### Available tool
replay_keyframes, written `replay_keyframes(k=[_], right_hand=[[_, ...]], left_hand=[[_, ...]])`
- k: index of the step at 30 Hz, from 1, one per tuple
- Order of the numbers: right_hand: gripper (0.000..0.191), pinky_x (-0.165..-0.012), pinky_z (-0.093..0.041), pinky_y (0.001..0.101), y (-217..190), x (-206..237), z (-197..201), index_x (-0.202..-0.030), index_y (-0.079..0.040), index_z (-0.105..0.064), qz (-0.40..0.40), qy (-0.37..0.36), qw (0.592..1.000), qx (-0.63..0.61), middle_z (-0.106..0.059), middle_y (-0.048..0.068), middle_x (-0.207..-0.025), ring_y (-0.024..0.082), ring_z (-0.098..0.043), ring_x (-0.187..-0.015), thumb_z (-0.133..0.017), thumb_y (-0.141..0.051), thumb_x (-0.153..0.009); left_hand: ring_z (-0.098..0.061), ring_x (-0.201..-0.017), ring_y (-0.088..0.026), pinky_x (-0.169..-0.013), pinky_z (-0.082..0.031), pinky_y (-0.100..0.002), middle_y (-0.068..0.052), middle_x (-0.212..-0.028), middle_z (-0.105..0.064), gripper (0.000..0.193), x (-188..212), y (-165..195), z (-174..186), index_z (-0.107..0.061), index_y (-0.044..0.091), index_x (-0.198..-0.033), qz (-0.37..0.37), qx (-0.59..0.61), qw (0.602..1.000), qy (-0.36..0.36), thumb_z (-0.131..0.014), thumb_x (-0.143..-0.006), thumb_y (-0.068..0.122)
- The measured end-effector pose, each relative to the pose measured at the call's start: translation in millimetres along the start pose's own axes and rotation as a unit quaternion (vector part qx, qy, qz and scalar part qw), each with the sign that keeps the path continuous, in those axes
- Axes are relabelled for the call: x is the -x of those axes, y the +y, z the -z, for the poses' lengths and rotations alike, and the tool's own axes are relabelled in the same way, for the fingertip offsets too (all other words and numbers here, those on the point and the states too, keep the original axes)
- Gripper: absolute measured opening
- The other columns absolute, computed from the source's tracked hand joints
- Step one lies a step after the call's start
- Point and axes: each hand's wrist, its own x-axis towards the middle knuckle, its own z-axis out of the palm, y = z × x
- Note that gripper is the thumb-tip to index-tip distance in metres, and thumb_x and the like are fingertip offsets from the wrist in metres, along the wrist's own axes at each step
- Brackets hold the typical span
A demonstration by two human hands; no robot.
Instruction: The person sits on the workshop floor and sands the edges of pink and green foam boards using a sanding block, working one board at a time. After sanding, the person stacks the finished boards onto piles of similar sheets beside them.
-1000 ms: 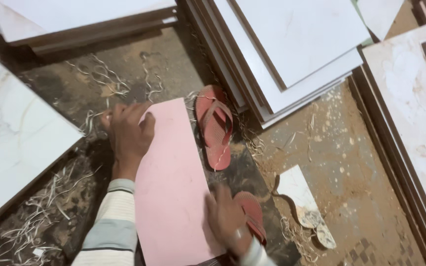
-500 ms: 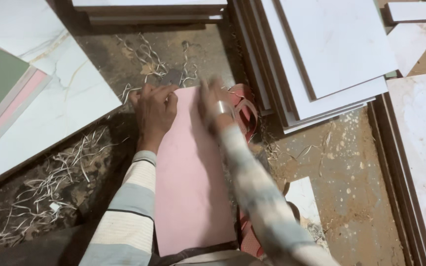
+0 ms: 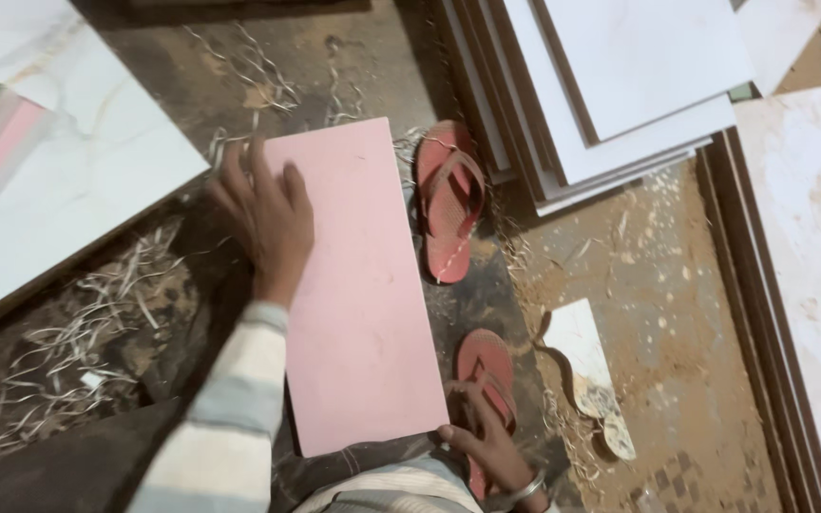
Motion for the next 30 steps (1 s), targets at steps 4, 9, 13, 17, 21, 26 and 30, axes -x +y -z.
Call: replay_keyframes(k=[4, 9, 13, 17, 21, 26, 30], right_hand=[[0.049, -0.074, -0.058, 0.0302, -34.0, -38.3, 11.7, -0.133, -0.011, -0.062, -0.045, 0.003, 0.995, 0.088, -0.061, 0.005, -0.093, 0.016, -0.064, -0.083, -0.073, -0.018, -0.086], [0.027, -0.068, -0.048, 0.0258, -51.1, -90.3, 8.8, -0.111, -0.002, -0.070, 0.047, 0.004, 0.981, 0.188, -0.063, -0.003, -0.080, 0.009, -0.056, -0.075, -0.072, -0.021, -0.091], [0.022, -0.063, -0.041, 0.0268, -72.3, -112.1, -12.9, -0.106, -0.001, -0.068, 0.066, 0.002, 0.991, 0.116, -0.053, -0.004, -0.077, 0.008, -0.047, -0.070, -0.069, -0.021, -0.096], [0.016, -0.064, -0.039, 0.0235, -107.2, -114.0, -33.2, -0.105, -0.004, -0.066, 0.174, 0.029, 0.977, 0.120, -0.052, -0.004, -0.078, 0.007, -0.045, -0.071, -0.068, -0.017, -0.096], [0.017, -0.067, -0.044, 0.0251, -144.9, -123.3, -46.9, -0.109, -0.006, -0.062, 0.480, 0.110, 0.826, 0.274, -0.055, 0.003, -0.093, 0.012, -0.052, -0.076, -0.071, -0.005, -0.094], [0.028, -0.062, -0.052, 0.0306, -161.5, -156.3, -62.7, -0.117, -0.011, -0.067, 0.571, 0.257, 0.679, 0.383, -0.063, 0.006, -0.101, 0.016, -0.064, -0.081, -0.072, 0.000, -0.092], [0.032, -0.067, -0.058, 0.0263, -142.8, -189.5, -55.8, -0.126, -0.017, -0.065, 0.540, 0.302, 0.714, 0.327, -0.065, 0.007, -0.106, 0.017, -0.066, -0.086, -0.070, -0.003, -0.098]], left_hand=[[-0.051, -0.114, -0.033, -0.088, -0.049, -0.045, -0.025, -0.138, -0.041, 0.052, 53.2, 10.1, 39.3, -0.046, -0.005, -0.143, 0.215, 0.145, 0.962, -0.080, -0.054, -0.104, 0.030], [-0.057, -0.083, -0.026, -0.079, -0.047, -0.043, -0.022, -0.092, -0.062, 0.044, 47.0, 3.5, 46.3, -0.060, -0.008, -0.105, 0.332, 0.187, 0.913, -0.148, -0.047, -0.109, 0.034], [-0.054, -0.081, -0.018, -0.076, -0.049, -0.038, -0.013, -0.091, -0.062, 0.040, 18.9, 10.3, 51.1, -0.058, -0.004, -0.095, 0.389, 0.356, 0.849, 0.027, -0.043, -0.106, 0.032], [-0.064, -0.107, -0.008, -0.101, -0.051, -0.029, -0.001, -0.116, -0.062, 0.024, 5.0, 41.1, 101.4, -0.048, 0.017, -0.113, 0.408, 0.559, 0.711, 0.125, -0.040, -0.107, 0.038], [-0.057, -0.091, -0.021, -0.090, -0.048, -0.039, -0.012, -0.098, -0.060, 0.057, -32.2, 58.2, 162.6, -0.054, 0.005, -0.100, 0.112, 0.644, 0.753, 0.068, -0.030, -0.118, 0.053], [-0.060, -0.081, -0.028, -0.092, -0.047, -0.047, -0.009, -0.068, -0.056, 0.064, -38.5, 63.8, 165.5, -0.051, 0.009, -0.073, 0.134, 0.841, 0.524, 0.017, -0.033, -0.121, 0.047], [-0.052, -0.136, -0.033, -0.121, -0.038, -0.054, -0.012, -0.122, -0.056, 0.033, 9.3, 59.3, 142.6, -0.055, 0.010, -0.115, 0.224, 0.832, 0.505, -0.062, -0.048, -0.107, 0.041]])
